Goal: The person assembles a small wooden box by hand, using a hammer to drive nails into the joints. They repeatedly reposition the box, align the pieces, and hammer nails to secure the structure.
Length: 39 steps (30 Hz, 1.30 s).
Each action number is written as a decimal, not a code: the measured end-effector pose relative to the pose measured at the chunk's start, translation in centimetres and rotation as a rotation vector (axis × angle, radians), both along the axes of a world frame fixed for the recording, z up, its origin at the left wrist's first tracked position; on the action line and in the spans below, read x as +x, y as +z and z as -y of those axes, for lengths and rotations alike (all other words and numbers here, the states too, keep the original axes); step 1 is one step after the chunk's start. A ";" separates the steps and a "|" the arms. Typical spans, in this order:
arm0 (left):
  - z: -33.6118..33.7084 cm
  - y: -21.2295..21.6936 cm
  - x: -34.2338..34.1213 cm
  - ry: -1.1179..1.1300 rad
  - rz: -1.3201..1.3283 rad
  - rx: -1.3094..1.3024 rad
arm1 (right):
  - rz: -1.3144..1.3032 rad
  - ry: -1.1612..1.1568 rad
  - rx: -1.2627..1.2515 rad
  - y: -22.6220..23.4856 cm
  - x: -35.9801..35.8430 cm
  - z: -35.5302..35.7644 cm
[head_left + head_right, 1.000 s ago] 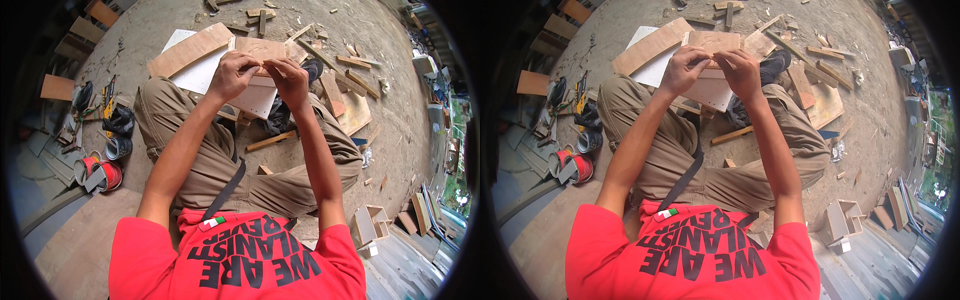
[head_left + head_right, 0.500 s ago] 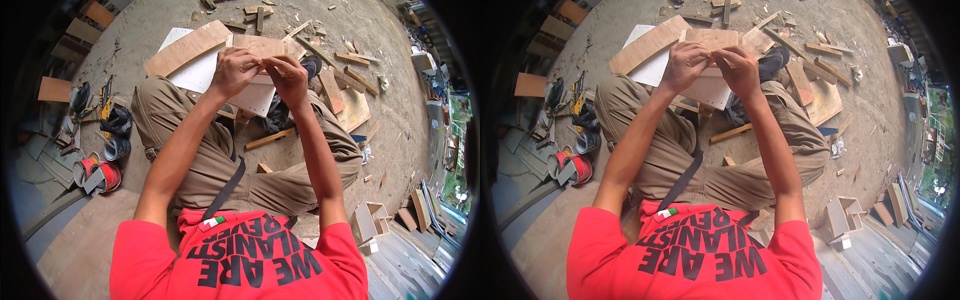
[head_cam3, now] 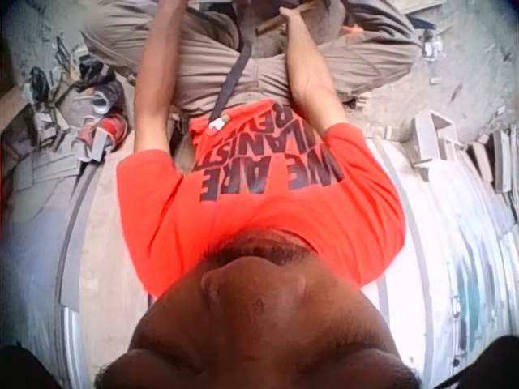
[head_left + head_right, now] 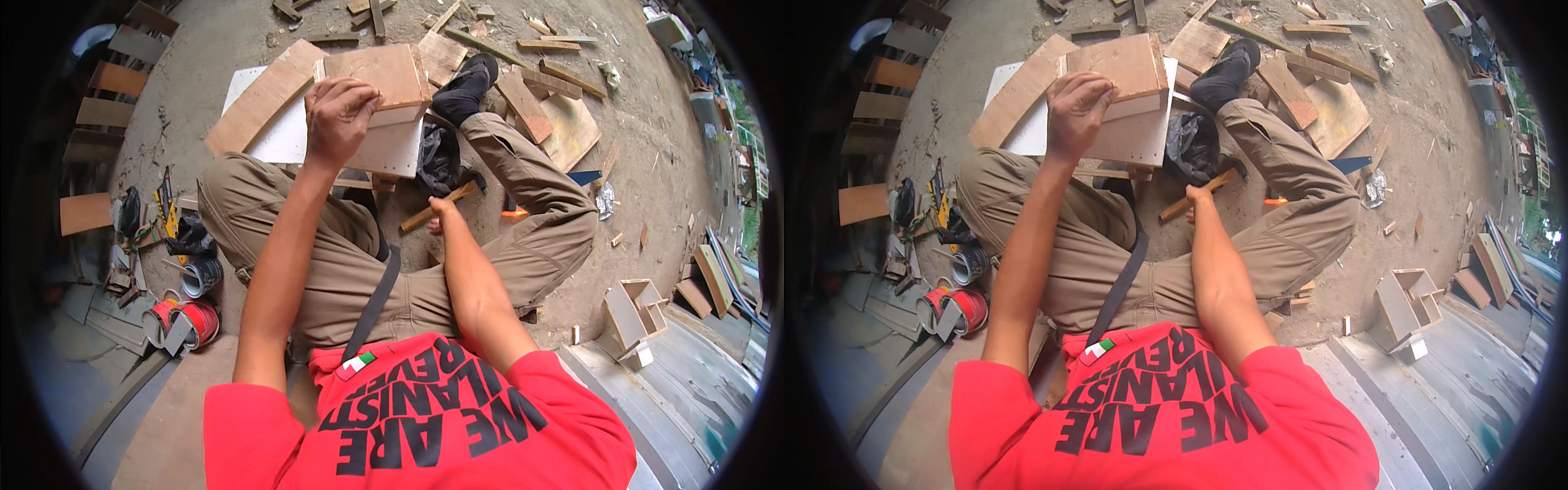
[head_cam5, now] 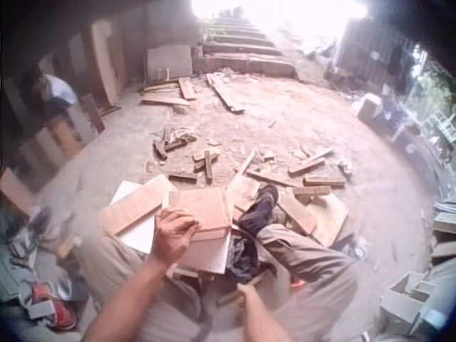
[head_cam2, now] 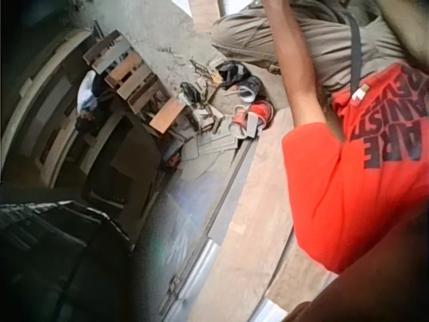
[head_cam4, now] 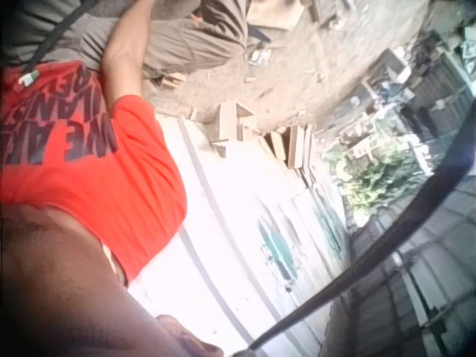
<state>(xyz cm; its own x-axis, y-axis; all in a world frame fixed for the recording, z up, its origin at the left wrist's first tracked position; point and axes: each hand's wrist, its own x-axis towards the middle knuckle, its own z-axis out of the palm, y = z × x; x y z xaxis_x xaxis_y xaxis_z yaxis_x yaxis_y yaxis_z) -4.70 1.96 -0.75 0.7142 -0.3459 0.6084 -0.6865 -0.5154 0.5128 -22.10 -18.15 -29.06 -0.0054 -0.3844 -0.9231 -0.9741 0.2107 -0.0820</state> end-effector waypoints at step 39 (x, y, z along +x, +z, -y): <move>0.3 0.5 0.1 -0.044 -0.023 -0.005 | 0.542 -1.249 0.705 14.3 4.5 4.4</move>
